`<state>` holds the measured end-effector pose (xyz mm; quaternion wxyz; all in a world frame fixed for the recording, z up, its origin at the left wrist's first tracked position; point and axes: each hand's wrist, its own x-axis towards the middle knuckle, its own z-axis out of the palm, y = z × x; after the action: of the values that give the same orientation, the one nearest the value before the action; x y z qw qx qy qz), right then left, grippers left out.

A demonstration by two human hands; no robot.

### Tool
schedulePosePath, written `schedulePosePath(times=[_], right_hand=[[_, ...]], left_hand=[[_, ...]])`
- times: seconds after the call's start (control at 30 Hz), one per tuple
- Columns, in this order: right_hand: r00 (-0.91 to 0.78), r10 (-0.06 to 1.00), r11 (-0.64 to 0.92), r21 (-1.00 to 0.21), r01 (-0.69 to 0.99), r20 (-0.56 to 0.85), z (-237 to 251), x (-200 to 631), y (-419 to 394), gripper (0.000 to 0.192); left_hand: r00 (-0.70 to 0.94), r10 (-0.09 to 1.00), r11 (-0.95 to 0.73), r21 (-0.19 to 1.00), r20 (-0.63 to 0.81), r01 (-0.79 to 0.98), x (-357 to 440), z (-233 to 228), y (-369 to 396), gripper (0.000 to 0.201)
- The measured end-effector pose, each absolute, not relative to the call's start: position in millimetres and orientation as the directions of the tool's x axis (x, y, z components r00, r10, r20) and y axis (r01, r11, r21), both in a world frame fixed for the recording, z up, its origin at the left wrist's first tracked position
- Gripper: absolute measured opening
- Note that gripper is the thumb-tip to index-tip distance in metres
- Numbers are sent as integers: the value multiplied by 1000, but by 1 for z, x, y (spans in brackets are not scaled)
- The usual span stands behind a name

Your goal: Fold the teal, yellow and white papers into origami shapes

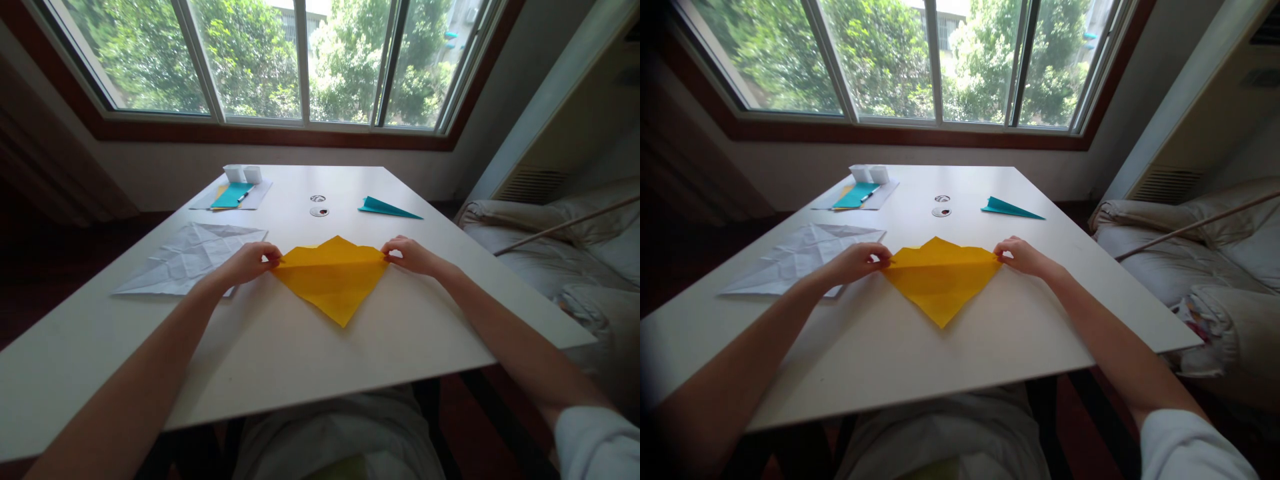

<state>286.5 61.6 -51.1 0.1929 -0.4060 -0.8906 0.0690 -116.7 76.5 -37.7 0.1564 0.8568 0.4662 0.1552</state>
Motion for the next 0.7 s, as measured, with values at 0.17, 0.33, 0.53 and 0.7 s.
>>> schedulePosePath(times=[0.17, 0.33, 0.53, 0.7], right_hand=[[-627, 740, 672, -268, 690, 244, -47, 287, 60, 17], [-642, 750, 658, -275, 701, 158, -41, 285, 53, 24], [-617, 782, 623, -173, 763, 91, -34, 274, 44, 32], [-526, 836, 537, -31, 843, 157, -31, 248, 31, 23]], left_hand=[[603, 794, -583, 389, 84, 713, -119, -34, 75, 21], [640, 769, -603, 329, -2, 726, -117, -28, 70, 25], [594, 801, -569, 217, -69, 793, -109, -19, 60, 27], [503, 864, -502, 84, 11, 861, -81, -16, 41, 42]])
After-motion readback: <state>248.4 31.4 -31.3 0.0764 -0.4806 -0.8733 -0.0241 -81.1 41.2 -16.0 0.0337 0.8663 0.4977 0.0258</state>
